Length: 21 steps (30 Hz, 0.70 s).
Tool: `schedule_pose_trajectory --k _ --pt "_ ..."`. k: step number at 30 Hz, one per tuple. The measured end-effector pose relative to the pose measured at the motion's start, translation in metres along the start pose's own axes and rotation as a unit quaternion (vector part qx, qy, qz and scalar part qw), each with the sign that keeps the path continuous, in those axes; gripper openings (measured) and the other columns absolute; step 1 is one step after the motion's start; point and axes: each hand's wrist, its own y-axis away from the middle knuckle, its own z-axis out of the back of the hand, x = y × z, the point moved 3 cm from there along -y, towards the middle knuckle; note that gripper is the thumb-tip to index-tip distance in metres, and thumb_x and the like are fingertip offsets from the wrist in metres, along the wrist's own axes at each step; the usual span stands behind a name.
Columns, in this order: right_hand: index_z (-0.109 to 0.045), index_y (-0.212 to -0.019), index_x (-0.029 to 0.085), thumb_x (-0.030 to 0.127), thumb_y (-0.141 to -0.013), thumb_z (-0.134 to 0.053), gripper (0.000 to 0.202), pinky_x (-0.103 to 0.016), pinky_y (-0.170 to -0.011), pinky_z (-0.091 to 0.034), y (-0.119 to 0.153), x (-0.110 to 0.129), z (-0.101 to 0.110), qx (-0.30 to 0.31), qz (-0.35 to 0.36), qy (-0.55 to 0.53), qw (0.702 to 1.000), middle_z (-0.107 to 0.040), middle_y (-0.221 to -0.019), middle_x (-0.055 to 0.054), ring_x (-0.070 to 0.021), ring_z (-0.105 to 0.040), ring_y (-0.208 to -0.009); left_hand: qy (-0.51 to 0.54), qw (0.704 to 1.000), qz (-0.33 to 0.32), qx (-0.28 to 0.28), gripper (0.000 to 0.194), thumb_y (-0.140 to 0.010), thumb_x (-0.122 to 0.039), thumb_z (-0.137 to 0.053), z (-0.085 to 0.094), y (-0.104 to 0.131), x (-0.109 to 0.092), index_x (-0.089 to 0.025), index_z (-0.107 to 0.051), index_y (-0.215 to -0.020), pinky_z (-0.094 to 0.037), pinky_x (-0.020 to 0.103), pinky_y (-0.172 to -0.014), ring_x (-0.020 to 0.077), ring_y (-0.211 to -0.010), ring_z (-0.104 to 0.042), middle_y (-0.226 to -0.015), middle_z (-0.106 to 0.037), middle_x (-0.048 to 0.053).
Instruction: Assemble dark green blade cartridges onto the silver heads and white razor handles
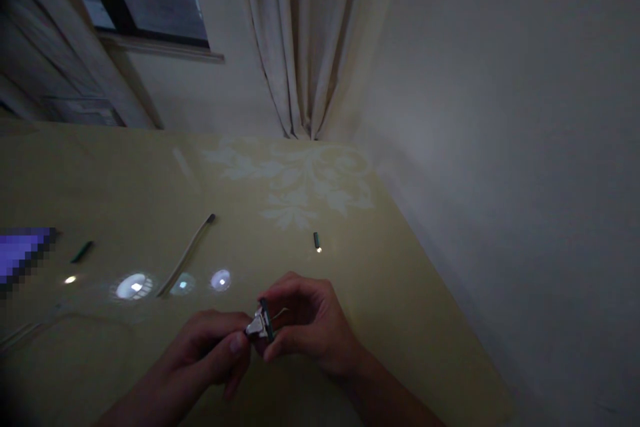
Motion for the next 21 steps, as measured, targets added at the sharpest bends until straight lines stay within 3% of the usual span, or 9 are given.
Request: schedule_pose_trajectory --k 12,21 --pt "-0.085 -0.101 0.025 0.024 -0.053 -0.110 0.054 -0.017 -0.060 -0.058 -0.001 0.001 0.000 -0.002 0.000 0.011 1.000 -0.074 -0.093 0.000 -0.0120 -0.071 -0.072 0.034 0.999 0.026 0.022 0.057 -0.102 -0.068 -0.057 0.000 0.000 0.008 -0.018 -0.082 -0.093 -0.037 0.025 -0.061 0.0109 -0.055 -0.042 -0.058 -0.051 -0.005" --pt "-0.082 -0.102 0.024 0.027 -0.052 -0.111 0.058 -0.018 -0.059 -0.056 -0.002 0.000 -0.001 -0.010 -0.008 0.002 1.000 -0.075 -0.090 0.000 -0.0136 -0.070 -0.073 0.032 0.999 0.019 0.004 0.058 -0.099 -0.072 -0.058 0.001 0.003 0.008 -0.020 -0.082 -0.099 -0.041 0.026 -0.066 0.0128 -0.060 -0.049 -0.063 -0.057 -0.002"
